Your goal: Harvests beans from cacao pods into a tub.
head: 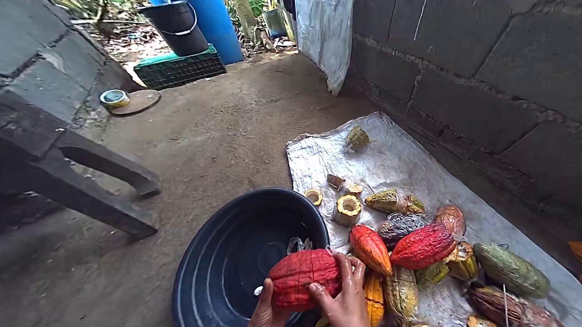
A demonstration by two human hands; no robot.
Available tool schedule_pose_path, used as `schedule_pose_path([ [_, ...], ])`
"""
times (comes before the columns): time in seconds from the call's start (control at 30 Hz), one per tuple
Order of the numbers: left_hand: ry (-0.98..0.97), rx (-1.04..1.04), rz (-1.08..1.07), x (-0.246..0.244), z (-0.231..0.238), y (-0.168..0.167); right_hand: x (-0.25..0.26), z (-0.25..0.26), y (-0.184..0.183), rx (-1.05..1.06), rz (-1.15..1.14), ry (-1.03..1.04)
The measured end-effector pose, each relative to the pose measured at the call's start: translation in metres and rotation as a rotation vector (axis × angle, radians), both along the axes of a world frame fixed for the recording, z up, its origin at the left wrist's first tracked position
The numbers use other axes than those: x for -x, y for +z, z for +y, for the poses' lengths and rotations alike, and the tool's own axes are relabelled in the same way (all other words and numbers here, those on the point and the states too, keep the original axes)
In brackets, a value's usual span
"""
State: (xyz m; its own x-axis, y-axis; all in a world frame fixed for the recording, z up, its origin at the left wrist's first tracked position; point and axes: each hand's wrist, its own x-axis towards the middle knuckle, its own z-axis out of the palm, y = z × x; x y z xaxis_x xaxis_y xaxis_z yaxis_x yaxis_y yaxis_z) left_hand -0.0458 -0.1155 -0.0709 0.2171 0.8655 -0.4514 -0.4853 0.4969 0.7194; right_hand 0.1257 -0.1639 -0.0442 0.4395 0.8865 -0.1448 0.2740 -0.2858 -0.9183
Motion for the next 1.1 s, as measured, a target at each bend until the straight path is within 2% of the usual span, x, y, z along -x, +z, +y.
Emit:
schedule_pose_path([
  [0.2, 0.145, 0.067, 0.117, -0.007, 0.005, 0.004, -0.007, 0.004, -0.004, 0.003, 0.059, 0.075],
  [0.5, 0.079, 0.001, 0.104, -0.006, 0.013, 0.007, -0.005, 0.008, -0.007, 0.027, 0.107, 0.069],
  [0.7, 0.053, 0.054, -0.025, -0.001, 0.018, 0.001, -0.012, 0.013, -0.003, 0.073, 0.095, 0.099],
  [0.77, 0.049, 0.084, -0.105, 0.004, 0.018, -0.002, -0.017, 0.013, -0.005, 0.107, 0.217, 0.087],
  [0.87, -0.033, 0.057, -0.418, 0.013, 0.018, -0.012, -0.031, 0.010, -0.012, 0.130, 0.448, 0.105],
  [0.9, -0.055, 0.041, -0.460, 0.014, 0.020, -0.012, -0.034, 0.008, -0.016, 0.103, 0.493, 0.126],
  [1.0, -0.071, -0.002, -0.395, 0.015, 0.030, -0.007, -0.037, 0.001, -0.031, -0.024, 0.706, 0.142],
  [1.1, -0.041, -0.040, -0.357, 0.021, 0.034, -0.006, -0.040, -0.004, -0.036, -0.109, 0.980, 0.068],
])
